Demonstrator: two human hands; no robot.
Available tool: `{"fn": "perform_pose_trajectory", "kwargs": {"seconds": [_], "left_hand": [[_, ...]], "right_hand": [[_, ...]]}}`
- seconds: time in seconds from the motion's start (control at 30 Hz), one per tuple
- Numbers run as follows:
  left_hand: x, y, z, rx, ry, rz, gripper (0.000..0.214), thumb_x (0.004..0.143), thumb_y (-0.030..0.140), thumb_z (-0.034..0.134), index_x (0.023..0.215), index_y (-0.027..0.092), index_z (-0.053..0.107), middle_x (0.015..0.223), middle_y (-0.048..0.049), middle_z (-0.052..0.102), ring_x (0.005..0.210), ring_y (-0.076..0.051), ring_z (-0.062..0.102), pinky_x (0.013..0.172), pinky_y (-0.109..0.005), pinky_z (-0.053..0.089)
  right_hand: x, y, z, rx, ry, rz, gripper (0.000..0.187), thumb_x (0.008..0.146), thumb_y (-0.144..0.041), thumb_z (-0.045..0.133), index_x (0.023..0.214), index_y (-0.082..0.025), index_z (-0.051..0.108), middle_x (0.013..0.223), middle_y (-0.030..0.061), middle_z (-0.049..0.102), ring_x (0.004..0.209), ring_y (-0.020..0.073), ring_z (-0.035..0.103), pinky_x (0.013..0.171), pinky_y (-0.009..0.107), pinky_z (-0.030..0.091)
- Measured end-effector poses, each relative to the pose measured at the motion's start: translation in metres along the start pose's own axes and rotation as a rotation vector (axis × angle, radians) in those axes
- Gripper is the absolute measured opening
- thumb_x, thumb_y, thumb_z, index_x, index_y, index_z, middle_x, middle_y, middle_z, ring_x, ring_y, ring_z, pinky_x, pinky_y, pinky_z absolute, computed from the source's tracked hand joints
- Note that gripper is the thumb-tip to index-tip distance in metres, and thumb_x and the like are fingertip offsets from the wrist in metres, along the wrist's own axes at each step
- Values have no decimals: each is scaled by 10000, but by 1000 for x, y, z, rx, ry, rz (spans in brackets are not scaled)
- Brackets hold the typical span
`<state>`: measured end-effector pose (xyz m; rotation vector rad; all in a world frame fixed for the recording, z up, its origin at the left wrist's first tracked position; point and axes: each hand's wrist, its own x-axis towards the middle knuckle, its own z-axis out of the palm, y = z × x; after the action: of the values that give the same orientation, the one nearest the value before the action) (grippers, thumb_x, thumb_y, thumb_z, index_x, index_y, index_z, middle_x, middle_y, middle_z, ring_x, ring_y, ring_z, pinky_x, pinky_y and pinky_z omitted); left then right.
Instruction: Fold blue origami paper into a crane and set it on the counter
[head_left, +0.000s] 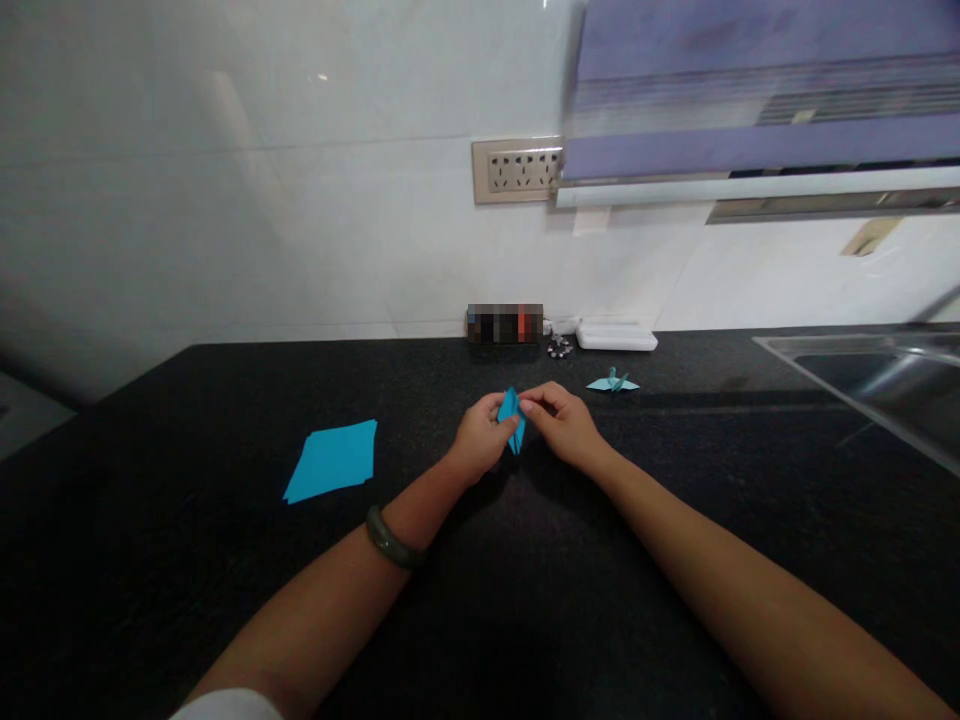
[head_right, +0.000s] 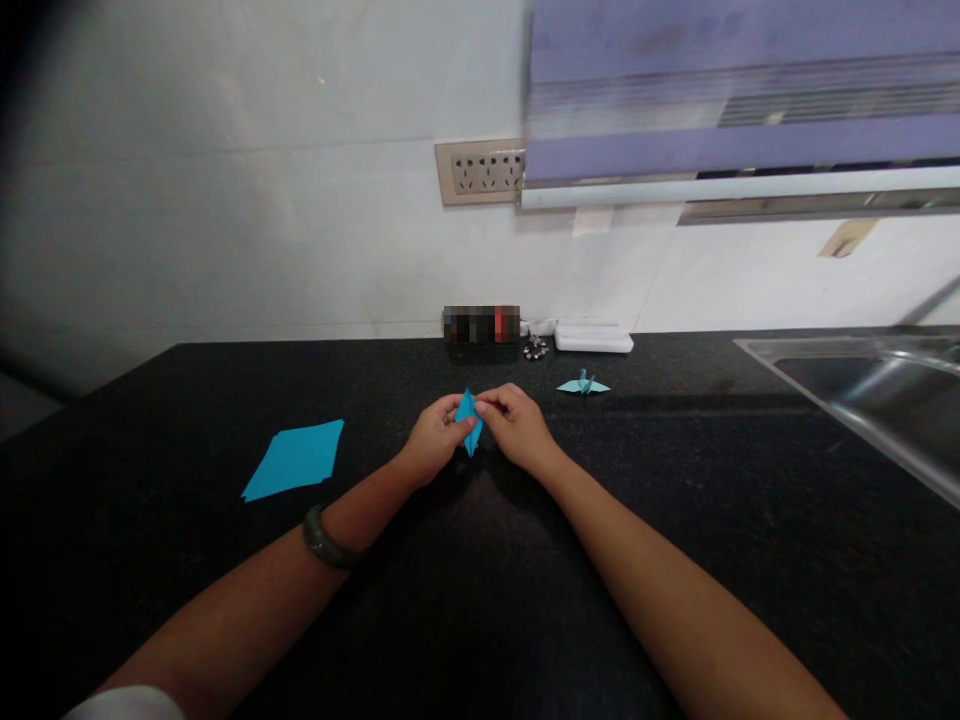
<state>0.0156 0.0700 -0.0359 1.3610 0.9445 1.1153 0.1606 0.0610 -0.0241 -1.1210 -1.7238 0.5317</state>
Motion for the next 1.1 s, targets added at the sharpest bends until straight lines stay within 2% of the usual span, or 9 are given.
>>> {"fn": "perform_pose_trajectory", "kwargs": {"seconds": [0.1,0.23,0.57,1.1], "left_hand": [[-1,-4,-1,108,-71,-7,284,704,250,573,960,130,543,672,5,560,530,-85,524,494,-206,456],[-2,-8,-3,242,-123,-12,288,728,260,537,995,154,550,692,3,546,525,-88,531,459,-201,463],[-4,1,-1,422,-110,49,307,758,316,504,999,136,563,689,-9,537,530,-95,526,441,-212,483],[-5,1,-2,401,-164,109,276,785,337,463,914,120,575,751,-37,582,569,-101,540,472,-221,494]], "right_hand": [[1,5,-3,136,-154,129,210,777,-321,513,843,-167,638,767,31,597,604,122,524,551,251,428],[0,10,-5,205,-227,195,254,761,-372,520,835,-153,625,675,11,592,475,94,473,436,224,395],[-1,8,-1,270,-218,237,225,752,-372,531,737,-154,583,595,-20,525,428,68,452,400,191,382],[-1,8,0,437,-186,337,245,707,-373,592,622,-147,555,491,-41,496,393,59,416,396,195,356]]}}
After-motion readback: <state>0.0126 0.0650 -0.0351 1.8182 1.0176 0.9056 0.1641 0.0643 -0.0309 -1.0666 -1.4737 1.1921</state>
